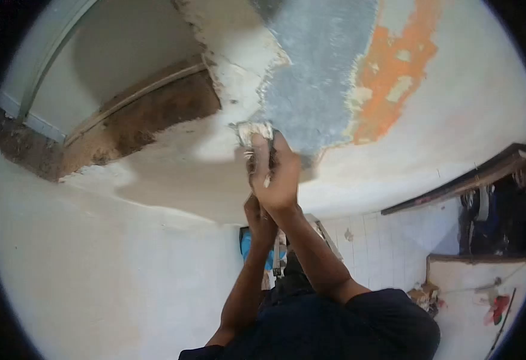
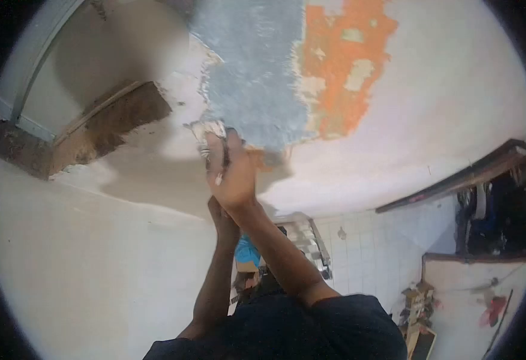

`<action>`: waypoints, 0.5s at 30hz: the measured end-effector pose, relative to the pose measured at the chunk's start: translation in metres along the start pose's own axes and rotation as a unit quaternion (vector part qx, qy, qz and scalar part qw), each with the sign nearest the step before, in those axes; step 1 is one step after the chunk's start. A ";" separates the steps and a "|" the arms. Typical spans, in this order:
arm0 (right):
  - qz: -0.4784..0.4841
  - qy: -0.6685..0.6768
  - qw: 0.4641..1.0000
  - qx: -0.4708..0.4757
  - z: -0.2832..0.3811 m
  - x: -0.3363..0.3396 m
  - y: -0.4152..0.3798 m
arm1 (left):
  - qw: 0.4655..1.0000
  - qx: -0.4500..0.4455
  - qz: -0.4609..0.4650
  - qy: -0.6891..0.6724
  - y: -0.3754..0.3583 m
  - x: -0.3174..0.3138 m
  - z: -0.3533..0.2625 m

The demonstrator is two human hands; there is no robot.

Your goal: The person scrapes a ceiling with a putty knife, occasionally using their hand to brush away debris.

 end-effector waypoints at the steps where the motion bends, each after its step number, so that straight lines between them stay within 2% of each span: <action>1: -0.003 0.054 0.998 -0.026 0.002 0.000 0.005 | 0.999 -0.008 -0.027 -0.033 0.002 -0.001 -0.009; 2: -0.014 0.042 0.998 -0.036 0.002 0.001 0.006 | 0.999 0.003 -0.012 -0.036 0.003 -0.003 -0.008; 4: -0.015 0.135 0.987 -0.084 -0.008 0.002 -0.009 | 0.998 0.023 0.033 -0.046 -0.007 0.002 0.000; 5: -0.020 0.130 0.986 -0.100 -0.020 0.006 -0.025 | 0.998 0.039 0.039 -0.044 -0.019 0.009 0.015; 7: -0.045 0.101 0.959 -0.259 -0.079 0.007 -0.076 | 0.969 0.219 0.110 -0.034 -0.062 0.017 0.081; 8: -0.039 0.118 0.911 -0.393 -0.116 0.000 -0.112 | 0.942 0.305 0.133 -0.039 -0.091 0.025 0.106; 9: -0.039 0.114 0.905 -0.407 -0.140 -0.002 -0.144 | 0.938 0.319 0.133 -0.036 -0.112 0.027 0.110; 11: 0.014 0.058 0.859 -0.509 -0.175 -0.006 -0.205 | 0.836 0.528 -0.017 -0.149 -0.159 0.034 0.128; 12: 0.012 0.057 0.857 -0.512 -0.170 -0.004 -0.214 | 0.893 0.433 0.109 -0.052 -0.148 0.036 0.100; 13: 0.047 0.103 0.855 -0.506 -0.162 -0.008 -0.222 | 0.891 0.438 0.111 -0.051 -0.150 0.037 0.095; 15: 0.085 0.147 0.853 -0.493 -0.158 -0.007 -0.223 | 0.810 0.559 -0.003 -0.177 -0.165 0.036 0.100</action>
Point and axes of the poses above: each hand's wrist, its own y-axis towards the middle knuckle, its own x-axis out of the back of the hand, z = x × y, the point moved 6 cm from there along y, towards the middle knuckle, and after that the axes turned 2 degrees about y, right-handed, at the moved point
